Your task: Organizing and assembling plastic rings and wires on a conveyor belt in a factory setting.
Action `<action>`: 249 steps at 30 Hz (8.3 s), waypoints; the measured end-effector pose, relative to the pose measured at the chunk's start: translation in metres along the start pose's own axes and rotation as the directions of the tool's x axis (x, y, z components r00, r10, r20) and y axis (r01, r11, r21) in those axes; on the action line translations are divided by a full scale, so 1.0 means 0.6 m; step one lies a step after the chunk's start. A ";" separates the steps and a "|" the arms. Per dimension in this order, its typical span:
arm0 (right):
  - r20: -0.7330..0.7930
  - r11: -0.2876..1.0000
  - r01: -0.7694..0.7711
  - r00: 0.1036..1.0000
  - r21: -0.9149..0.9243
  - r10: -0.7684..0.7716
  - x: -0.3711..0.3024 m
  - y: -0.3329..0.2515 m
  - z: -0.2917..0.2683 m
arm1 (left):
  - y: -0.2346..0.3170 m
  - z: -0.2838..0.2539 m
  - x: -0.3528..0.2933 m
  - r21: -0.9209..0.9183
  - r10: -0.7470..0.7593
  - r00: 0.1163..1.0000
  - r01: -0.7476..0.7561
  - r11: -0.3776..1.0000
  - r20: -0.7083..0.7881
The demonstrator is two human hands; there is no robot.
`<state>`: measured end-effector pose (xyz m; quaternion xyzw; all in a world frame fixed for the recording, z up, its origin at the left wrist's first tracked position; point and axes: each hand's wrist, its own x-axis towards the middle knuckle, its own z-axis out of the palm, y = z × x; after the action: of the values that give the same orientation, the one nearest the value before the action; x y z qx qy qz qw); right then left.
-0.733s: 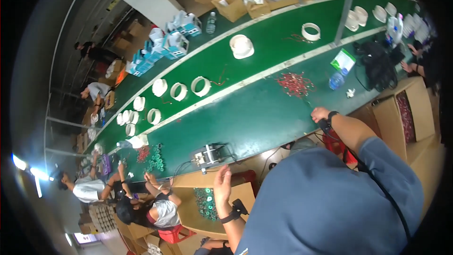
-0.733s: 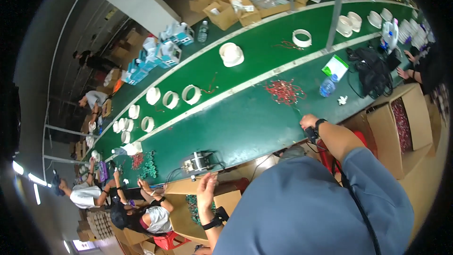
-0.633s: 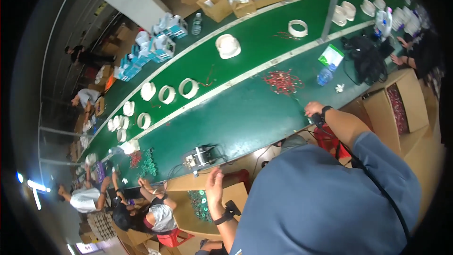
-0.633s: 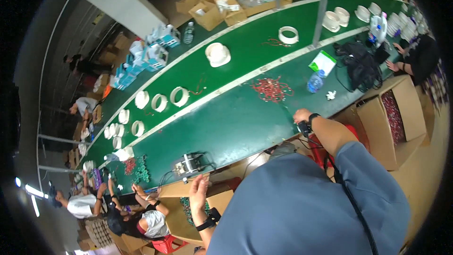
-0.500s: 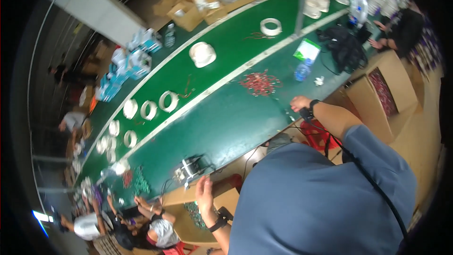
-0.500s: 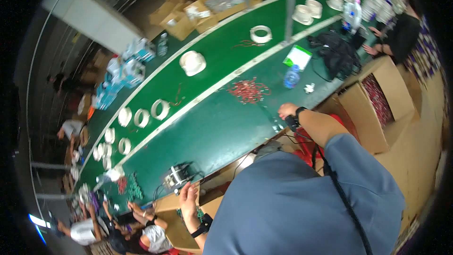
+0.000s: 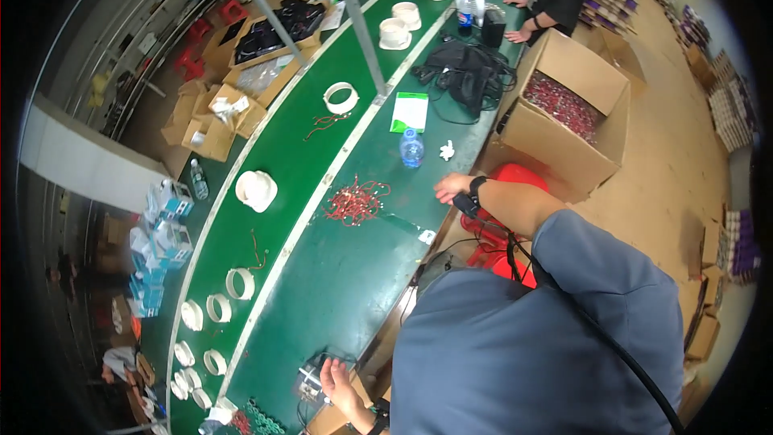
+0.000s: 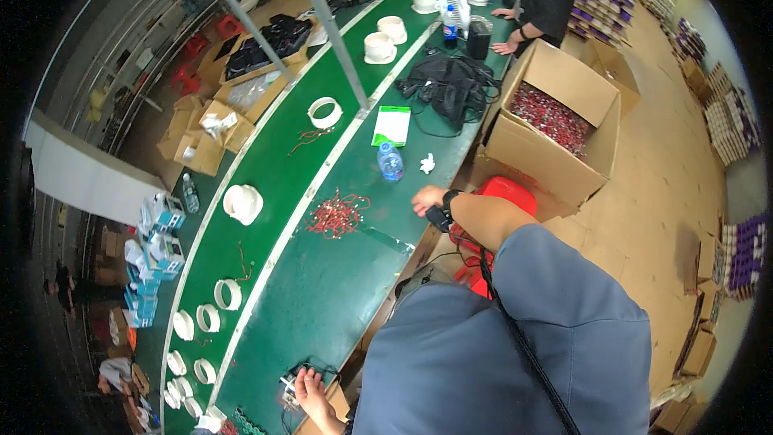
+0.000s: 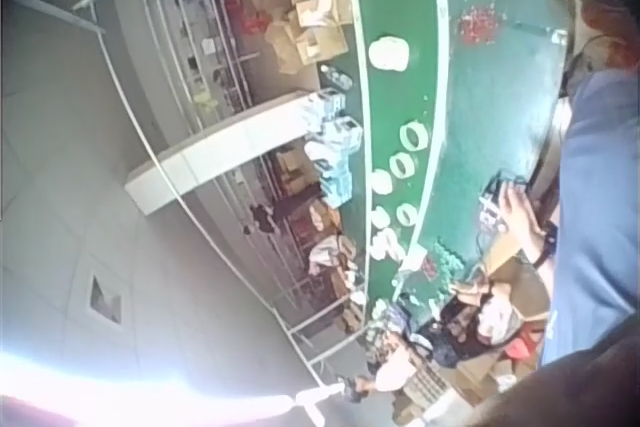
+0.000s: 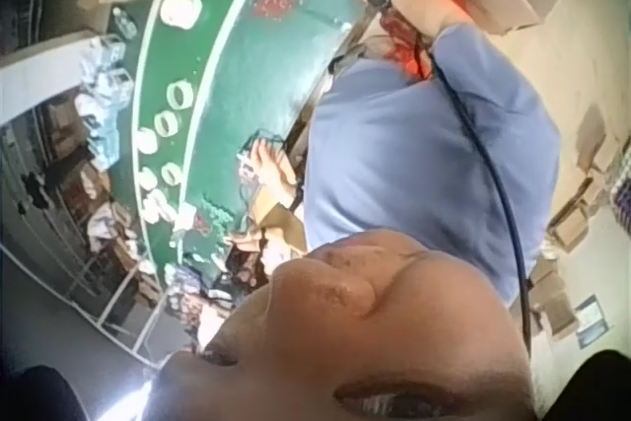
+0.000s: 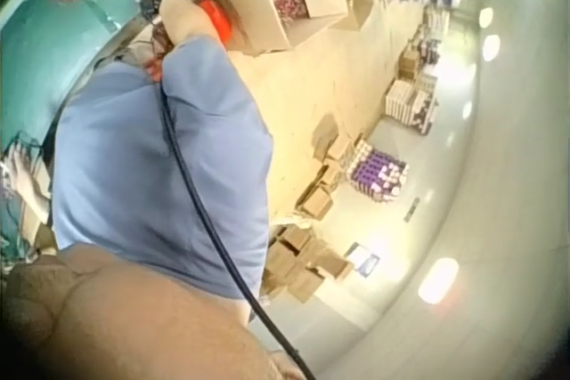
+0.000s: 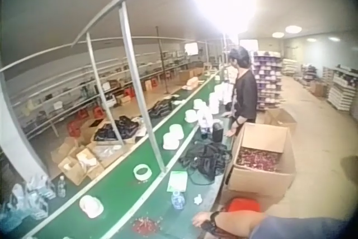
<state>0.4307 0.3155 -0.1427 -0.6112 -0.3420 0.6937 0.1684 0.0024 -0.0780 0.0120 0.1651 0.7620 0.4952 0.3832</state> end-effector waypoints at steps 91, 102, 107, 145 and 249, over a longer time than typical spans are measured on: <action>0.329 0.500 0.085 0.844 -0.862 0.424 0.169 -0.102 0.543 | -0.180 0.078 0.464 -0.527 -0.657 0.733 0.634 0.565 0.178; 0.737 0.246 0.731 0.671 -0.637 -0.085 0.247 -0.204 0.742 | -0.155 0.078 0.465 -0.486 -0.732 0.678 0.662 0.571 0.062; 0.781 0.024 0.797 0.597 -0.603 -0.184 0.216 -0.253 0.871 | -0.168 0.075 0.466 -0.488 -0.736 0.676 0.654 0.578 0.035; 0.509 -0.109 0.542 0.673 -0.833 -0.536 0.351 -0.380 0.638 | -0.238 0.076 0.485 -0.410 -0.784 0.617 0.699 0.586 -0.068; 0.174 0.665 -0.112 0.921 -0.739 0.348 0.324 -0.206 0.654 | 0.200 -0.146 1.142 0.960 0.477 0.834 0.230 0.156 -0.278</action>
<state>-0.0083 0.4243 -0.1939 -0.5538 -0.5249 0.6053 -0.2268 -0.5247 0.3540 -0.1515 0.2939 0.9500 -0.0607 -0.0867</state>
